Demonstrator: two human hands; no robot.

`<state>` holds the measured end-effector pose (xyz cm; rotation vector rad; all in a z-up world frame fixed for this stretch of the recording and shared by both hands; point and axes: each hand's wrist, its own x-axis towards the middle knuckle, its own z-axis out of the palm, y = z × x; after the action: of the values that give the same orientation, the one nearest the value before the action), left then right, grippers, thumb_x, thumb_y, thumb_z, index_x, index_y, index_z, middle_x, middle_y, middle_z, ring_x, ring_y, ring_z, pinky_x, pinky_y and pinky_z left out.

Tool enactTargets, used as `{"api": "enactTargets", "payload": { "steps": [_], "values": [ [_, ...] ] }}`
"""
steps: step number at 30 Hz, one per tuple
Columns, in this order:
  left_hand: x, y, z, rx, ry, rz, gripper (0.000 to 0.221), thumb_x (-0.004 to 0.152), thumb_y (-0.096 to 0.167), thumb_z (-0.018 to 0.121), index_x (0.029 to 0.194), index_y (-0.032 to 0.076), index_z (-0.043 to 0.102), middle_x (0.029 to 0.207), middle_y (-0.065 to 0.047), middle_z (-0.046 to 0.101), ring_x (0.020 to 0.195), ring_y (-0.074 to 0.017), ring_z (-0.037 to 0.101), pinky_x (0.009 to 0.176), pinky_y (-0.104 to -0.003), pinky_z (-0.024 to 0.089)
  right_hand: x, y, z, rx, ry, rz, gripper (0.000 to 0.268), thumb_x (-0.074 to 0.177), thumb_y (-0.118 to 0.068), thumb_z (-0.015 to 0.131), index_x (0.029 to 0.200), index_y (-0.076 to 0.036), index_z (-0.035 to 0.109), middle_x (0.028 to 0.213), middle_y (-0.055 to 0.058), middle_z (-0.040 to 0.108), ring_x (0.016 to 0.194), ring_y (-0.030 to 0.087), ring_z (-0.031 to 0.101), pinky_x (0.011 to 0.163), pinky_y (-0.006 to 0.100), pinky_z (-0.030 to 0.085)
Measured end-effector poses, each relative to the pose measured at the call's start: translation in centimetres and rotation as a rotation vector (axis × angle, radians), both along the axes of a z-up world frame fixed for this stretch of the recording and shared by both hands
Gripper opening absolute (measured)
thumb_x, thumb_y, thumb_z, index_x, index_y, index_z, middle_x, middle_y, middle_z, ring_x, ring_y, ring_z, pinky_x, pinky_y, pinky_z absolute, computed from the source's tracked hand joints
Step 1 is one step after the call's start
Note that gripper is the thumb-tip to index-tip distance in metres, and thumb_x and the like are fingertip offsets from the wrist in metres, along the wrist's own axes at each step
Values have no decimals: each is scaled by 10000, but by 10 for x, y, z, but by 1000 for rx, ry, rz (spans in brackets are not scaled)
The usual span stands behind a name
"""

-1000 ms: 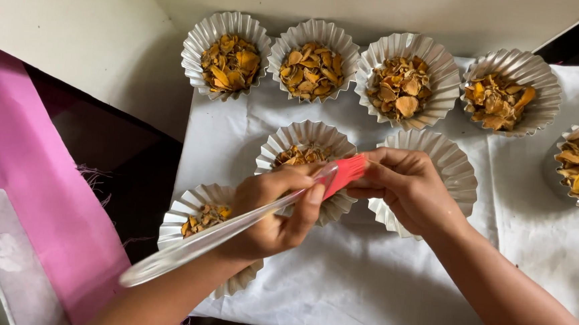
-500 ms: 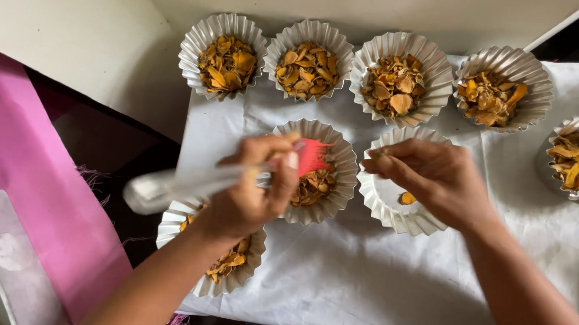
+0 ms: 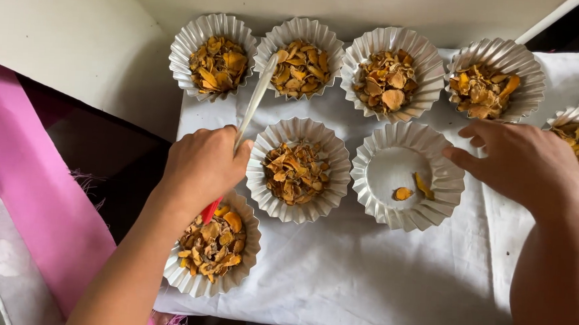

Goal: Applying syrup to dried tea leaves in cupcake liners using a silicone brush

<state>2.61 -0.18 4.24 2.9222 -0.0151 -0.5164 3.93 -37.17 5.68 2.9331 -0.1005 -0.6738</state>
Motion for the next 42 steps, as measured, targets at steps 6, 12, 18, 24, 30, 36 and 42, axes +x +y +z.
{"api": "enactTargets", "payload": {
  "steps": [6, 12, 18, 24, 30, 36, 42],
  "values": [
    [14, 4, -37, 65, -4, 2, 385, 1035, 377, 549, 890, 52, 696, 812, -163, 725, 774, -443, 672, 683, -565, 508, 16, -11, -19, 37, 111, 24, 377, 996, -460, 528, 1173, -194, 728, 1139, 48, 790, 1036, 276, 752, 840, 421, 576],
    [19, -11, -43, 1, -4, 12, 354, 1032, 316, 535, 880, 36, 687, 826, -172, 723, 771, -452, 663, 689, -570, 495, 24, -52, -38, -17, 89, 48, 377, 962, -463, 551, 1062, -193, 794, 1032, 11, 828, 974, 248, 775, 858, 381, 565],
    [18, -31, -53, -80, -39, 9, 338, 1039, 271, 516, 867, 31, 681, 786, -167, 724, 702, -433, 675, 654, -554, 517, 28, -68, -47, -48, 61, 31, 414, 944, -546, 541, 1066, -249, 802, 984, -15, 843, 974, 263, 766, 906, 377, 536],
    [8, -22, -41, -191, -141, -26, 401, 1085, 287, 476, 827, 30, 646, 704, -156, 703, 607, -407, 663, 570, -543, 493, 12, -43, -21, 90, -148, 41, 443, 979, -531, 561, 1281, -251, 725, 1040, 31, 819, 974, 313, 773, 882, 460, 590],
    [-16, -9, -22, -482, -542, -127, 302, 1082, 254, 554, 857, 63, 617, 646, -46, 574, 520, -230, 522, 505, -411, 421, -9, 51, -31, 610, -341, 491, 321, 1026, -291, 597, 1284, -133, 704, 1115, 57, 750, 976, 199, 709, 856, 354, 585],
    [-24, -13, -24, -708, -766, -85, 238, 1078, 202, 577, 903, 83, 686, 596, -83, 559, 610, -246, 675, 595, -335, 567, -1, 107, -102, 592, -493, 853, 103, 904, -180, 697, 983, -149, 755, 866, 53, 751, 877, 253, 741, 779, 353, 589],
    [-30, -17, -34, -836, -800, -32, 219, 1055, 216, 626, 909, 85, 722, 639, -61, 657, 634, -196, 712, 620, -303, 570, -12, 98, -81, 864, -347, 535, 133, 870, -181, 737, 992, -140, 772, 794, 54, 761, 778, 243, 754, 770, 374, 593]
  ]
}}
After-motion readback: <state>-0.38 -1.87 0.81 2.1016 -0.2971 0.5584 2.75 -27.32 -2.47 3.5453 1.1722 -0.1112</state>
